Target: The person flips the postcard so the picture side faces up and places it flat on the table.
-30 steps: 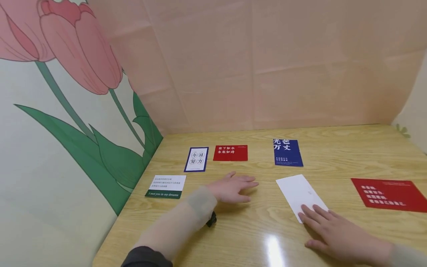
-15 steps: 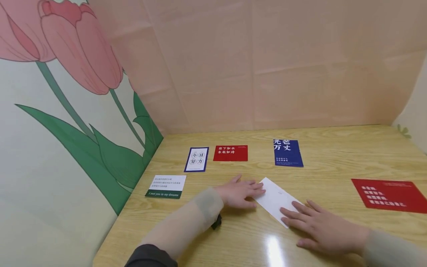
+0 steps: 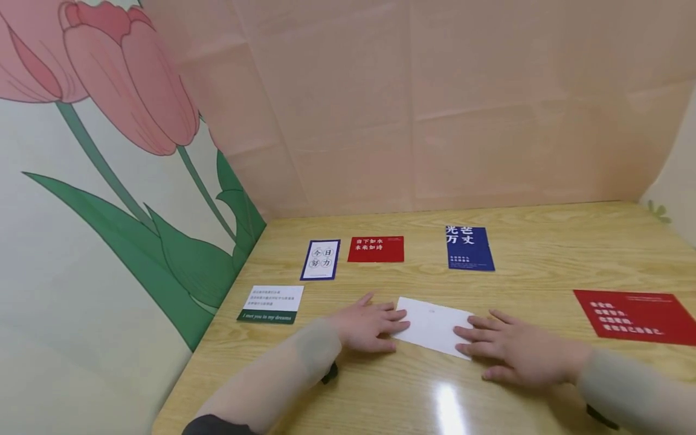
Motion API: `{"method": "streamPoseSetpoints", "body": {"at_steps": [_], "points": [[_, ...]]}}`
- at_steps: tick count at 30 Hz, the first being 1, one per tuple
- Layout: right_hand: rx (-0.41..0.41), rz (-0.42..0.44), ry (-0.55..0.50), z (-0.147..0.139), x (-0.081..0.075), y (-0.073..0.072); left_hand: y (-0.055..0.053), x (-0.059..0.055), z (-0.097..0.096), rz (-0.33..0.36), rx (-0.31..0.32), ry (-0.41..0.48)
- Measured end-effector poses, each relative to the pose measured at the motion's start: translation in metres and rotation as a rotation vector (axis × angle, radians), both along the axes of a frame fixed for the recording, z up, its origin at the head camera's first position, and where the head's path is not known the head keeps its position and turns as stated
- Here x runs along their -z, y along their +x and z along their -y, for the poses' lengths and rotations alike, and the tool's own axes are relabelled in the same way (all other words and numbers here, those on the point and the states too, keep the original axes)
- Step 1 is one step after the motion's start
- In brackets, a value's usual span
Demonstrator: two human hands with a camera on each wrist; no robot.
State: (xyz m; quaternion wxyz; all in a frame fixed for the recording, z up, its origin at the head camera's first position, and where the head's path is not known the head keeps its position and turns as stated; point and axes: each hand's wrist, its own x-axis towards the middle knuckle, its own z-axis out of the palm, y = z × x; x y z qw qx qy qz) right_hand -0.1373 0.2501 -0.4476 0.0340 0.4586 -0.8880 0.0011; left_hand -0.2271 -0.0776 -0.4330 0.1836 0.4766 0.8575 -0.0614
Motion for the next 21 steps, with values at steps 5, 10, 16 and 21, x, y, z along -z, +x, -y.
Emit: {"method": "streamPoseSetpoints", "body": {"at_steps": [5,10,16,21], "points": [[0.034,-0.034,-0.022,-0.006,0.0,-0.012,0.007,-0.001,0.011,0.032,-0.019,0.018],[0.067,0.018,-0.05,-0.003,-0.004,-0.019,0.008,-0.002,0.016,0.066,-0.049,0.048],[0.152,0.171,-0.049,0.005,-0.014,-0.021,0.004,-0.003,0.016,0.075,-0.079,0.067],[0.165,0.176,-0.062,0.009,-0.019,-0.019,0.001,-0.002,0.014,0.094,-0.106,0.1]]}}
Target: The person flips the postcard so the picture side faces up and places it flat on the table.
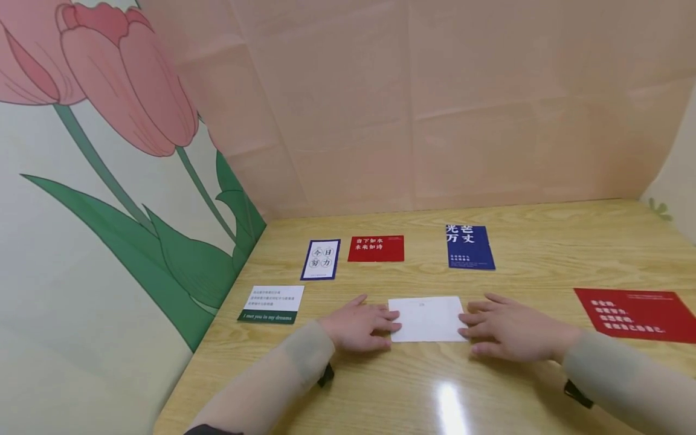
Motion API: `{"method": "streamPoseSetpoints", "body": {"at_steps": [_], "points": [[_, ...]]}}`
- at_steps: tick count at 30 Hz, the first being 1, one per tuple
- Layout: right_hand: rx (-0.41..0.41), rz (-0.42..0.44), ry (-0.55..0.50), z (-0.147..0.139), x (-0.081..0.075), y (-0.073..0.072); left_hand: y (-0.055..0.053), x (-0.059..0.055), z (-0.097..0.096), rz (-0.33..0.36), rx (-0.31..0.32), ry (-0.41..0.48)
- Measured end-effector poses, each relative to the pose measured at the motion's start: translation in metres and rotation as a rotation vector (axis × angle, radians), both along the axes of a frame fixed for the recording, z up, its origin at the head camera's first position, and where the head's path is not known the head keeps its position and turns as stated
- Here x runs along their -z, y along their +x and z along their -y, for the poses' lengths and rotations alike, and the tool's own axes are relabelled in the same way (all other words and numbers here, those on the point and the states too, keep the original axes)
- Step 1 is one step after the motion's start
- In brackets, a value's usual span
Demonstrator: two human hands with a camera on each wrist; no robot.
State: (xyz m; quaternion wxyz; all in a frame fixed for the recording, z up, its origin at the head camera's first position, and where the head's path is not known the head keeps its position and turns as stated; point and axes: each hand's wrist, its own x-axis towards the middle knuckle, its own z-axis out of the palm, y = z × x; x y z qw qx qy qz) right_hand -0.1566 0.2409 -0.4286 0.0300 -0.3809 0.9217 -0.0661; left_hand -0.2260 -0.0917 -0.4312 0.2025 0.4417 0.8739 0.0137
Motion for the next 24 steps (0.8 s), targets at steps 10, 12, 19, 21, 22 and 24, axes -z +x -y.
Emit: {"method": "streamPoseSetpoints", "body": {"at_steps": [10,12,19,21,22,24], "points": [[0.039,-0.017,-0.086,0.018,-0.003,-0.007,-0.009,0.005,-0.014,-0.02,-0.044,0.112],[0.068,-0.005,-0.12,0.02,0.0,-0.011,-0.012,0.007,-0.019,-0.02,-0.055,0.134],[0.312,0.284,-0.321,0.024,0.009,-0.026,-0.02,0.013,-0.031,0.067,-0.233,0.218],[0.377,0.358,-0.387,0.025,0.011,-0.03,-0.02,0.014,-0.034,0.098,-0.303,0.241],[0.404,0.385,-0.41,0.026,0.012,-0.032,-0.02,0.014,-0.035,0.115,-0.337,0.25],[0.455,0.41,-0.442,0.026,0.015,-0.036,-0.02,0.015,-0.037,0.148,-0.403,0.278]]}}
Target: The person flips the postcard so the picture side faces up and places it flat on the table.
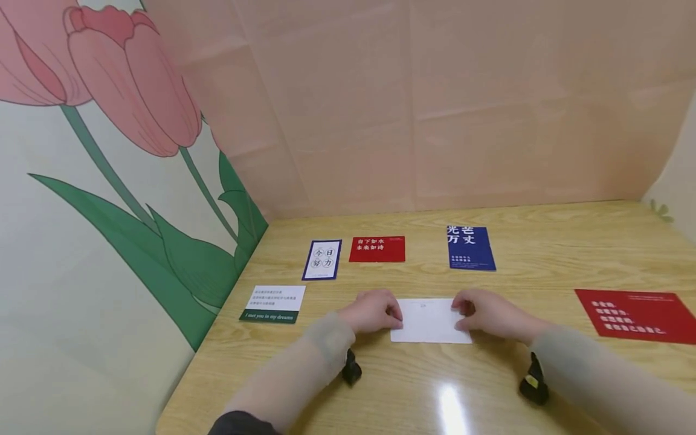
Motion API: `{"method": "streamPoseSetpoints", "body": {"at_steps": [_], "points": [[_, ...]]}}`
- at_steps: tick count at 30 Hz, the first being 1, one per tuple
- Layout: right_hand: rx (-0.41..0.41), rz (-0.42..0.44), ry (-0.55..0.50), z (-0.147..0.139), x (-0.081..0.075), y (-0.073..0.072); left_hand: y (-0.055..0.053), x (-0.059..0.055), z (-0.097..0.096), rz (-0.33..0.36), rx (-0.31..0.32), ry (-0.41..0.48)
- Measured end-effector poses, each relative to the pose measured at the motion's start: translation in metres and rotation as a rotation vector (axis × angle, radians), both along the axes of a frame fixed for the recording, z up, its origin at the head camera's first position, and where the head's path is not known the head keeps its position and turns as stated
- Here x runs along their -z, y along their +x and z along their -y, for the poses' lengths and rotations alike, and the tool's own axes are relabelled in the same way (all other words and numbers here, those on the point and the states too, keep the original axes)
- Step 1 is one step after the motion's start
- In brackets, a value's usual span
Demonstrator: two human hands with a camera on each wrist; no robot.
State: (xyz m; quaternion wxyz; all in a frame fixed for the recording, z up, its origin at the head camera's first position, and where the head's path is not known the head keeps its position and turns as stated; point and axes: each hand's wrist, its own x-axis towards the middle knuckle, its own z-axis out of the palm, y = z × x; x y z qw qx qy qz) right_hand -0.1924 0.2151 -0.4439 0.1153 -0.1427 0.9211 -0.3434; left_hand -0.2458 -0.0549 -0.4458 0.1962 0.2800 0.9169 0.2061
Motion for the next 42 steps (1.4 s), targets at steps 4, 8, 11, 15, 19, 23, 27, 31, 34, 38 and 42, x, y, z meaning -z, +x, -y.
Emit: {"method": "streamPoseSetpoints", "body": {"at_steps": [4,8,11,15,19,23,27,31,34,38,42], "points": [[0.054,-0.017,0.004,-0.001,0.005,-0.007,0.002,0.001,-0.002,0.076,-0.132,0.077],[0.072,-0.038,0.032,-0.001,0.005,-0.012,0.002,0.003,-0.002,0.096,-0.241,0.129],[0.09,-0.014,0.057,0.0,0.004,-0.012,0.002,0.003,-0.002,0.091,-0.294,0.144],[0.101,0.01,0.082,0.003,0.001,-0.013,0.002,0.003,-0.003,0.102,-0.33,0.149],[0.105,0.025,0.102,0.005,-0.002,-0.014,0.001,0.004,-0.006,0.093,-0.32,0.119],[0.109,0.042,0.108,0.008,-0.005,-0.015,0.0,0.004,-0.009,0.081,-0.314,0.087],[0.104,0.051,0.112,0.01,-0.006,-0.015,-0.001,0.003,-0.011,0.079,-0.319,0.067],[0.1,0.069,0.121,0.01,-0.007,-0.015,-0.002,0.004,-0.012,0.066,-0.3,0.043],[0.103,0.086,0.126,0.01,-0.008,-0.015,-0.003,0.004,-0.012,0.061,-0.288,0.03],[0.103,0.095,0.133,0.01,-0.008,-0.016,-0.002,0.003,-0.013,0.052,-0.274,0.017],[0.101,0.093,0.136,0.01,-0.006,-0.016,-0.001,0.002,-0.013,0.049,-0.26,0.008]]}}
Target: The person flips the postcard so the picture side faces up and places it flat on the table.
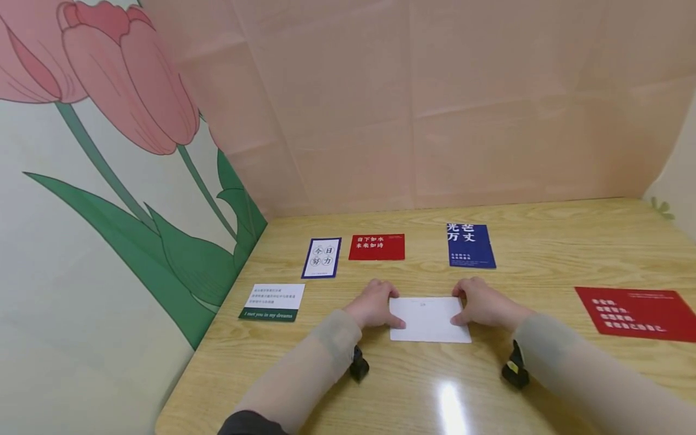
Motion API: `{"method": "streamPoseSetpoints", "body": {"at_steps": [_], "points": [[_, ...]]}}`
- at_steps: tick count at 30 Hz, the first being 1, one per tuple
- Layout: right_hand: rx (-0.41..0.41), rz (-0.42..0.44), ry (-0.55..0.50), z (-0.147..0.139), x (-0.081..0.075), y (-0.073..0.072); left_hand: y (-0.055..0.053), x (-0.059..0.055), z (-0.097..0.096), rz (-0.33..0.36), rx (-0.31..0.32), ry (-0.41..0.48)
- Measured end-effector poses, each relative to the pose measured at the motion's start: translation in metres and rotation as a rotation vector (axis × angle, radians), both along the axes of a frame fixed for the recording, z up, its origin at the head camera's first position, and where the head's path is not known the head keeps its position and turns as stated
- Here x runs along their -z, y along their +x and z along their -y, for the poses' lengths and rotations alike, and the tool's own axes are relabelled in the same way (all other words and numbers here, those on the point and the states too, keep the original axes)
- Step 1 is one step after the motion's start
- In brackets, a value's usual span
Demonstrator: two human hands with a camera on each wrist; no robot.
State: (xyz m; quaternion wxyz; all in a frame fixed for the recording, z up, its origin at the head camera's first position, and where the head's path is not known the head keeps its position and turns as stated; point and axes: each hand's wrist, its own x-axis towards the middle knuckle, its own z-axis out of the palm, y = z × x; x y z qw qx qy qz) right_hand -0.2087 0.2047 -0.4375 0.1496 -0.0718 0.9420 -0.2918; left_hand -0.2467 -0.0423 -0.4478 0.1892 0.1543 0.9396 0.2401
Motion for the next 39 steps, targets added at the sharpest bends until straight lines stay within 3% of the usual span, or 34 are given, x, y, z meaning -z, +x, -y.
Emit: {"method": "streamPoseSetpoints", "body": {"at_steps": [16,29,33,39], "points": [[0.039,0.047,-0.025,0.001,0.003,0.001,-0.003,0.001,-0.001,0.015,0.018,-0.027],[0.014,-0.022,-0.063,-0.001,0.007,0.004,-0.001,0.002,0.0,-0.003,0.04,-0.007],[0.012,-0.005,-0.139,-0.004,0.009,0.004,-0.001,0.004,0.002,0.02,0.023,0.043],[0.065,0.057,-0.264,-0.01,0.007,0.005,-0.001,0.005,0.006,0.112,-0.045,0.214]]}}
